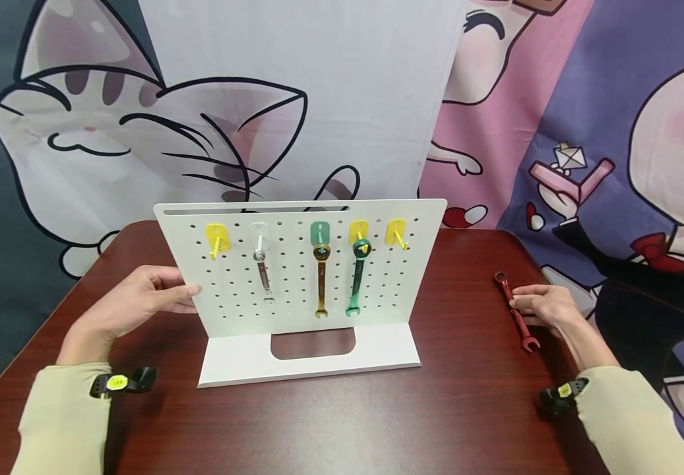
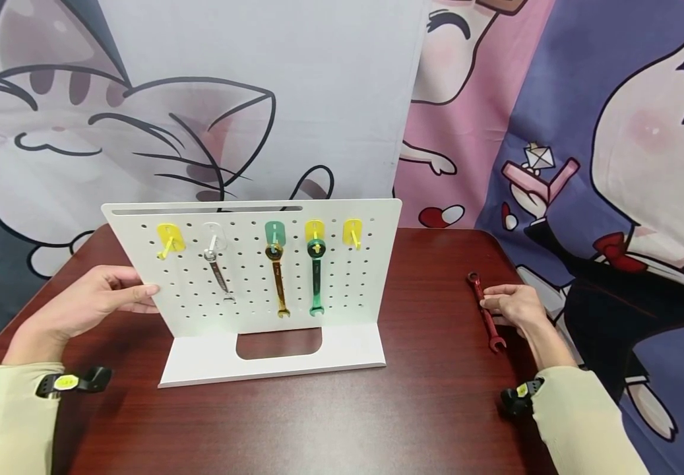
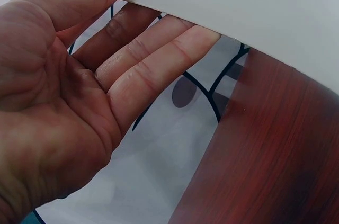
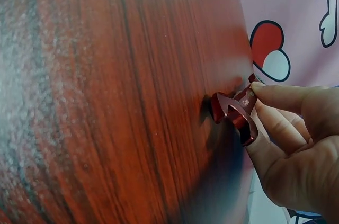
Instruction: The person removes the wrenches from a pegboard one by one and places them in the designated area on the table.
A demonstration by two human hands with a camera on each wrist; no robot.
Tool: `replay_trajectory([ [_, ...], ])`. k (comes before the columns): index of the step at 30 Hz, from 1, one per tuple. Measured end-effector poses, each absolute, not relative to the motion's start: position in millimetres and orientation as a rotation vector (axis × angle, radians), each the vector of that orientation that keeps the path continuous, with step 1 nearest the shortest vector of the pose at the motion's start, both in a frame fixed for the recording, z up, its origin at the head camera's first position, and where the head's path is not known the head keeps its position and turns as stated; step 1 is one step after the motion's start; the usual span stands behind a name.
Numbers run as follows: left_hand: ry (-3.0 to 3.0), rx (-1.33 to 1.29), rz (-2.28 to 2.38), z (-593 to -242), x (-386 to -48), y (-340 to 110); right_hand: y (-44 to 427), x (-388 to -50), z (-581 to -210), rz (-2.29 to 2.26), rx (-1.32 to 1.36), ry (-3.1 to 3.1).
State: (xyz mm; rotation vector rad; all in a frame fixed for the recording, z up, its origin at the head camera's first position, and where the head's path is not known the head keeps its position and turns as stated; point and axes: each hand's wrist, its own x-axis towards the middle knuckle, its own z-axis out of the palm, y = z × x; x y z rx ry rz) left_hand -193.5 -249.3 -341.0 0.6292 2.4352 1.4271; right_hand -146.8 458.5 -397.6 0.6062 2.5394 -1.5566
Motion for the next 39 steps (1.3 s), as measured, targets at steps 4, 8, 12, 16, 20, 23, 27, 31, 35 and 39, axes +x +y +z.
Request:
replay_trajectory([
  [4, 2.445, 0.619, 1.417, -340.6, -193.1, -249.9, 457.4, -149.2, -398.0, -1.536, 0.625, 2.563],
  [8, 2.458, 0.617, 1.402, -340.5, -192.5, -251.3, 456.4, -150.9, -398.5, -1.513, 0.629, 2.591],
  [12, 2.450, 0.627, 1.410, -341.0, -192.6, -252.1, 455.0, -152.0, -398.0, -1.490, 0.635, 2.618],
  [16, 2.439, 0.637, 1.424, -341.4, -192.9, -252.4, 454.4, -152.7, -396.9, -1.497, 0.640, 2.626],
  [20, 2.438, 0.634, 1.426, -341.6, -193.0, -252.6, 454.6, -152.5, -396.2, -1.509, 0.638, 2.625],
  [23, 2.440, 0.628, 1.421, -341.8, -193.1, -252.6, 454.9, -151.9, -395.9, -1.501, 0.635, 2.634],
  [27, 2.438, 0.628, 1.421, -341.9, -193.4, -252.3, 455.7, -151.0, -396.3, -1.501, 0.630, 2.643],
  [31, 2.440, 0.628, 1.416, -341.9, -193.6, -252.1, 457.5, -149.8, -396.8, -1.558, 0.630, 2.616],
  [35, 2.444, 0.620, 1.404, -341.8, -193.6, -251.9, 459.9, -147.7, -395.5, -1.604, 0.654, 2.598],
  [39, 2.436, 0.631, 1.411, -341.5, -194.3, -250.9, 459.1, -145.3, -392.5, -1.645, 0.660, 2.615],
])
